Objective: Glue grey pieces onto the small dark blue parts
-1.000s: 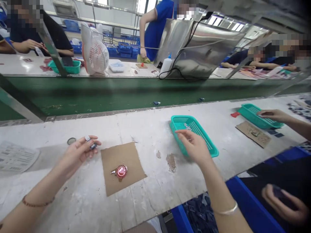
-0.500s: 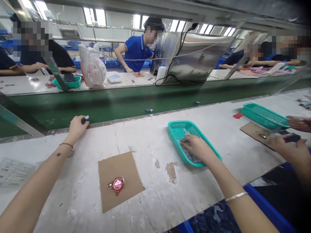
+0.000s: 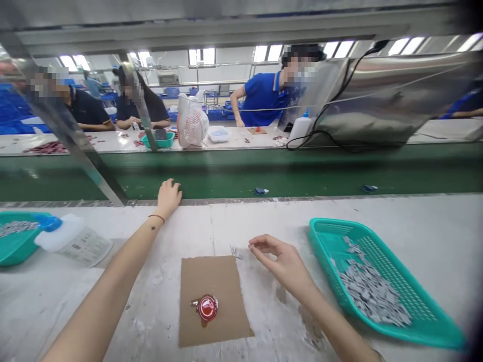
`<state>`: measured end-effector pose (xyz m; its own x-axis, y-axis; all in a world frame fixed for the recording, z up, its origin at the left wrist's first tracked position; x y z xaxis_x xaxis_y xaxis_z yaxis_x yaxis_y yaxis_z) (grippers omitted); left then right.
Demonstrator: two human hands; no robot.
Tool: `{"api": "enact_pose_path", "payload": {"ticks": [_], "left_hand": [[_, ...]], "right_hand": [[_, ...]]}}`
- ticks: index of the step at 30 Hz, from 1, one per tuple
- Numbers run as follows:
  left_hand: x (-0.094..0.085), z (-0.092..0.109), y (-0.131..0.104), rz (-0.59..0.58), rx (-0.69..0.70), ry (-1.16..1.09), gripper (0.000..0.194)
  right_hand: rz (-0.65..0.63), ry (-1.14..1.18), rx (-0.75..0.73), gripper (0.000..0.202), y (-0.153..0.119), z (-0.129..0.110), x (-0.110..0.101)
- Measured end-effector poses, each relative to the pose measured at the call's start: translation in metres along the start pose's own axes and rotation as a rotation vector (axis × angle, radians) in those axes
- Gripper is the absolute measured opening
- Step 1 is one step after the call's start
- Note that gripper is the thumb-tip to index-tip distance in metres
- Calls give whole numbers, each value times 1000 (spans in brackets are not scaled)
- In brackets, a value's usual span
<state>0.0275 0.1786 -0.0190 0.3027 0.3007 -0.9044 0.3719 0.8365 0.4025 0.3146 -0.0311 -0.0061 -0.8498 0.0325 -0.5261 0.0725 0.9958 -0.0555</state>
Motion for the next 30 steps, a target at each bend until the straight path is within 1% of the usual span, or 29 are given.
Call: {"api": "enact_pose_path", "payload": {"ticks": [3,5,8,10,12,15,19,22,25,27,30], "left_hand": [[10,39,11,-27,136,-22,27],[21,69,20,-54,213,-57,27],[37,112,34,-83,275,-114,28],[46,138,43,-100,297,-155,30],[53,159,51,-116,313,-198,31],[59,182,63,-129,322,-270,35],[67,201,75,-140,288,-409,35],[73,205,79,-142,217,-557,25],[74,200,79,-106,94,-753,20],[71,193,74,-67,-8,-915,21],[58,181,53,-37,-139,-1189,25]], "right_hand": [[32,-46,-47,12,27,14,11],[47,-115,-130,10,35,21,13],[47,-214,-301,11,32,24,14],[45,-273,-377,12,27,22,15],[47,-332,-413,13,23,20,16],[63,-403,-418,15,21,20,16],[69,-429,-391,17,20,23,16],[69,-441,-387,16,20,24,16],[84,-457,-393,20,19,25,16],[93,-466,-400,20,19,25,16],[102,-465,-401,18,19,26,16]]}}
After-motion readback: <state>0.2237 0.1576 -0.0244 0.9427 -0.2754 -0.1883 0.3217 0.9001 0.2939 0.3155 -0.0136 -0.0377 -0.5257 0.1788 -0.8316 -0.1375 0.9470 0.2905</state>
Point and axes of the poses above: each hand's wrist, its own y-axis towards the middle knuckle, its own x-axis out of the palm, z = x × y, the point moved 6 cm from there along y, towards the middle knuckle, and after that the axes turned 13 degrees about x, right-handed, at the moved point
